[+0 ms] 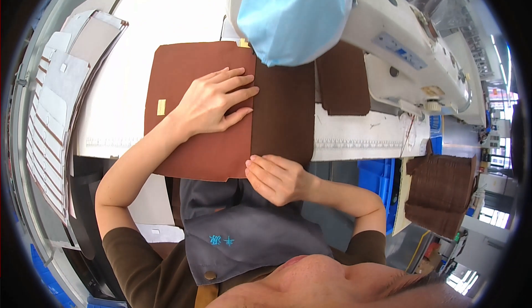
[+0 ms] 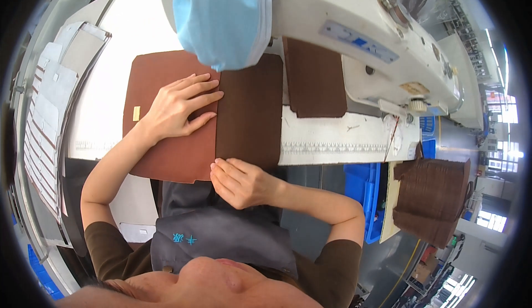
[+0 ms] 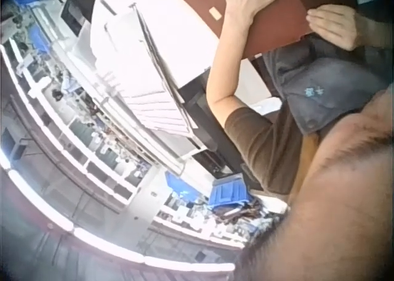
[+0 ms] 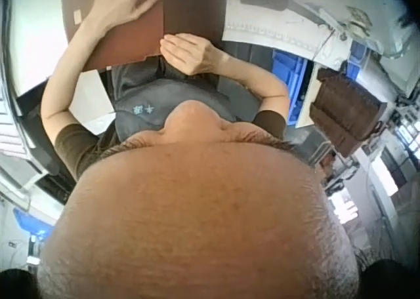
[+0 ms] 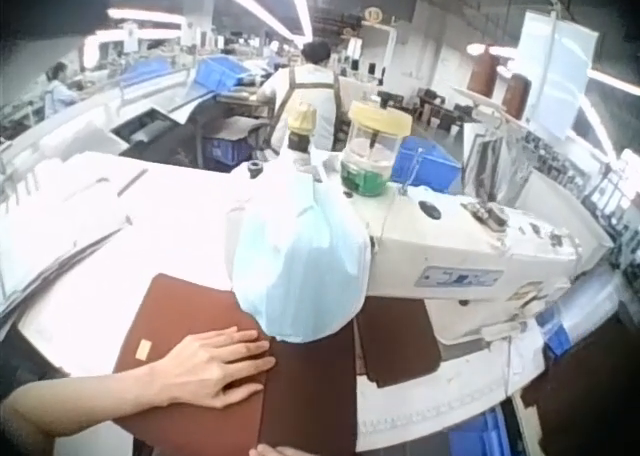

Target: Sewing together leather pieces using an industrial sewing machine to create wallets.

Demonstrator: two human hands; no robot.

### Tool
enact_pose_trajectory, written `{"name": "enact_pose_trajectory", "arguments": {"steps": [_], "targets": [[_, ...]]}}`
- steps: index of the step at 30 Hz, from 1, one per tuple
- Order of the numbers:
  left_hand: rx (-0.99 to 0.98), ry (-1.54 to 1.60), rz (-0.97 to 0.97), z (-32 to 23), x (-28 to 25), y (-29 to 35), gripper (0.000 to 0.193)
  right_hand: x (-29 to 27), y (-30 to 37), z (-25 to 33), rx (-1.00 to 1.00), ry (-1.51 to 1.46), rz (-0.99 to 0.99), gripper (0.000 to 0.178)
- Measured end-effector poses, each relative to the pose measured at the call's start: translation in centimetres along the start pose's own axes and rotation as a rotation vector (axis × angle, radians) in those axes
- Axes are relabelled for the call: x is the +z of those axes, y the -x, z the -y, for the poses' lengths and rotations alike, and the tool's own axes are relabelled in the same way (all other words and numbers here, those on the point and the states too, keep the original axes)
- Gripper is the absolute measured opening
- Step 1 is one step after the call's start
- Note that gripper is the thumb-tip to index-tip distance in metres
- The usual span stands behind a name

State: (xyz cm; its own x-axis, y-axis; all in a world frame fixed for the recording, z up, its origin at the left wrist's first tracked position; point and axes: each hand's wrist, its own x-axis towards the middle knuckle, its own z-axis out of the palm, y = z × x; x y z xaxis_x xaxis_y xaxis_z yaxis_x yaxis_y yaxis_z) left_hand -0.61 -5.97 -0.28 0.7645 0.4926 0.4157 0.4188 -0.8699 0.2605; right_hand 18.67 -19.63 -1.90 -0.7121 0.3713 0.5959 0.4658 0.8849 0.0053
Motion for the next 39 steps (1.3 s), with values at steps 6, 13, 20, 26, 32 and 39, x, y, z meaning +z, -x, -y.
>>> {"name": "enact_pose_trajectory", "arguments": {"steps": [6,13,20,26,32,39], "targets": [[-0.037,0.024,0.049,1.3,-0.3,-1.2,0.031,-0.1,-0.9,-2.0,0.023,-0.06,0.013,0.012],[-0.036,0.018,0.045,1.2,-0.2,-1.4,0.029,0.2,-1.6,-4.3,0.052,-0.046,0.025,0.014],[0.032,0.033,0.013,1.3,-0.2,-1.4,0.026,0.8,-2.2,-6.3,0.076,-0.095,0.005,0.015],[0.053,0.116,-0.001,1.3,-0.2,-1.3,0.02,1.4,-2.7,-7.7,0.078,-0.085,-0.009,0.013],[0.09,0.041,0.052,2.6,-0.6,-1.6,0.024,1.7,-3.2,-9.4,0.078,-0.064,0.001,0.014],[0.133,0.333,0.167,3.7,-1.9,-0.7,0.024,3.1,-3.6,-11.0,0.131,0.02,-0.147,0.006]]}}
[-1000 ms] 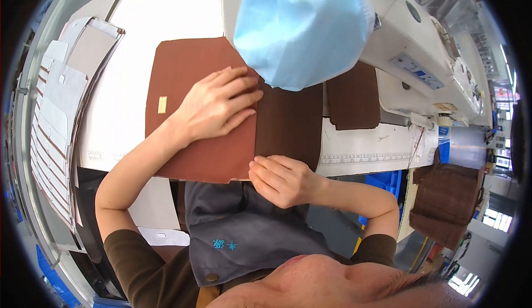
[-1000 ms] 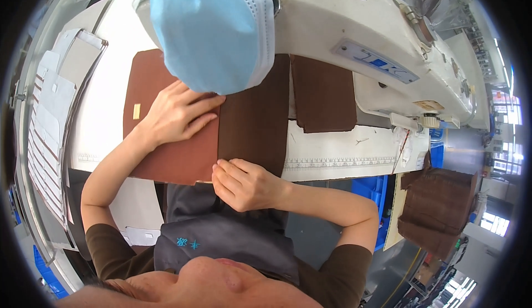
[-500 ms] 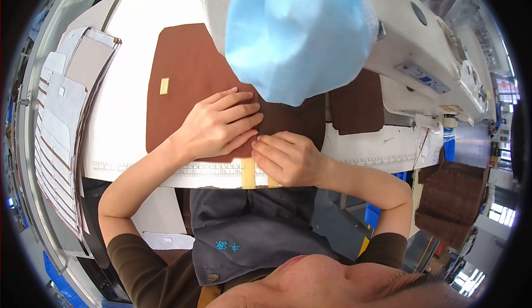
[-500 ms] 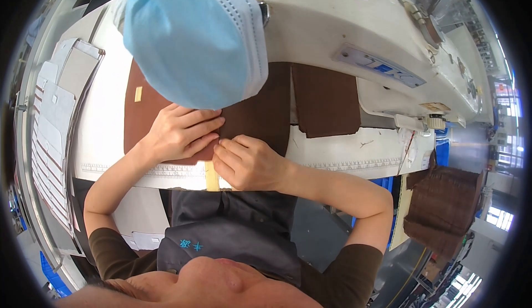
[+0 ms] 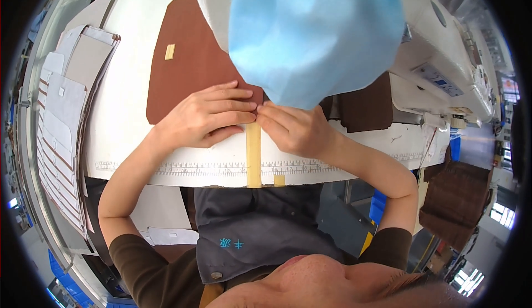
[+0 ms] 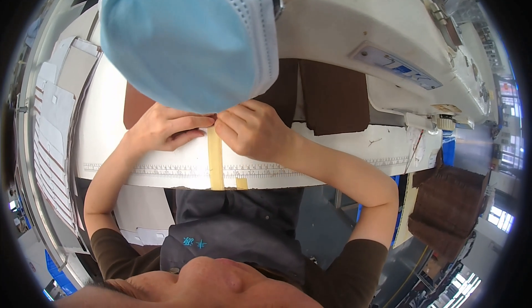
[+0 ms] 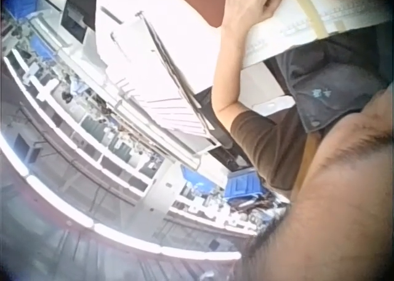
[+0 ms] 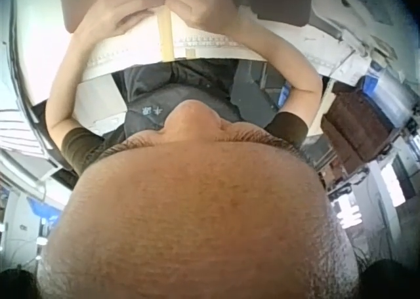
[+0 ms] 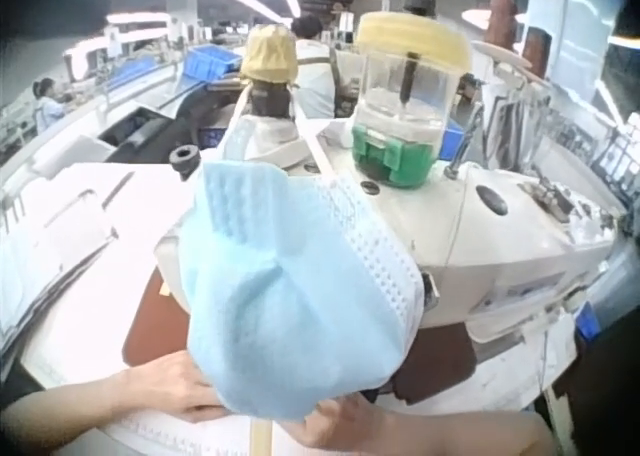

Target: Sewing together leather pieces using an industrial sewing machine to create wallets.

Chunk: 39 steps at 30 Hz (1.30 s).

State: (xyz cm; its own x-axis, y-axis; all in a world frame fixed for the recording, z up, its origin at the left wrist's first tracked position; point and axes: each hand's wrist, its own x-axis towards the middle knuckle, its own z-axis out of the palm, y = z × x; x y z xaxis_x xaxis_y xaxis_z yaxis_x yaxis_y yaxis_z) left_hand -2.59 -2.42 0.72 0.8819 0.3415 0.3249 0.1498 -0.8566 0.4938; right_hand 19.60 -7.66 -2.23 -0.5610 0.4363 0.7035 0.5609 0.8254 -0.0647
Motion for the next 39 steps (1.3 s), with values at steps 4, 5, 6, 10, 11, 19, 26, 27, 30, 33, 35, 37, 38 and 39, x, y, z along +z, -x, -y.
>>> {"name": "enact_pose_trajectory", "arguments": {"steps": [4,5,6,10,11,19,26,27,30,33,35,37,38,39], "targets": [[0.021,-0.044,-0.045,0.9,-0.2,-0.5,0.024,0.4,0.2,-0.9,0.011,0.071,0.034,0.005],[0.023,-0.042,-0.044,1.1,-0.1,-0.6,0.024,0.5,0.0,-1.3,0.028,0.083,0.008,0.005],[0.039,-0.042,-0.064,1.5,-0.2,-0.7,0.024,0.7,-0.1,-1.5,0.043,0.09,-0.02,0.005],[0.092,-0.079,-0.122,2.4,-0.7,-1.4,0.024,0.7,-0.1,-2.1,0.066,0.091,-0.028,0.005],[0.119,-0.106,-0.143,2.5,-0.8,-1.6,0.024,0.3,0.2,-2.1,0.098,0.087,0.077,0.008],[0.126,-0.103,-0.182,5.2,-0.6,-2.2,0.018,-1.8,0.3,-2.2,0.094,0.257,0.373,0.027],[-0.018,-0.108,-0.142,5.8,-1.0,-2.8,0.016,-0.9,-0.1,-2.0,0.19,0.379,0.446,0.026],[-0.015,-0.114,-0.149,5.7,-1.1,-3.0,0.016,-0.9,0.0,-2.0,0.182,0.386,0.443,0.026],[-0.006,-0.154,-0.17,5.3,-1.2,-3.3,0.018,-1.1,0.3,-1.8,0.12,0.354,0.281,0.026],[0.022,-0.072,-0.128,5.4,-2.0,-3.3,0.019,-2.3,0.7,-0.5,0.156,0.273,0.29,0.026],[0.037,-0.073,-0.122,5.8,-1.9,-3.4,0.02,-3.4,1.2,0.3,0.24,0.192,0.326,0.024],[0.097,-0.041,-0.124,6.1,-1.9,-3.6,0.021,-5.2,1.9,0.6,0.255,0.219,0.264,0.021],[0.084,0.034,-0.099,6.7,-2.1,-4.0,0.018,-6.0,2.1,0.3,0.283,0.246,0.202,0.019],[0.085,0.027,-0.109,7.7,-2.5,-4.6,0.018,-7.0,2.3,-0.6,0.37,0.259,0.119,0.017]]}}
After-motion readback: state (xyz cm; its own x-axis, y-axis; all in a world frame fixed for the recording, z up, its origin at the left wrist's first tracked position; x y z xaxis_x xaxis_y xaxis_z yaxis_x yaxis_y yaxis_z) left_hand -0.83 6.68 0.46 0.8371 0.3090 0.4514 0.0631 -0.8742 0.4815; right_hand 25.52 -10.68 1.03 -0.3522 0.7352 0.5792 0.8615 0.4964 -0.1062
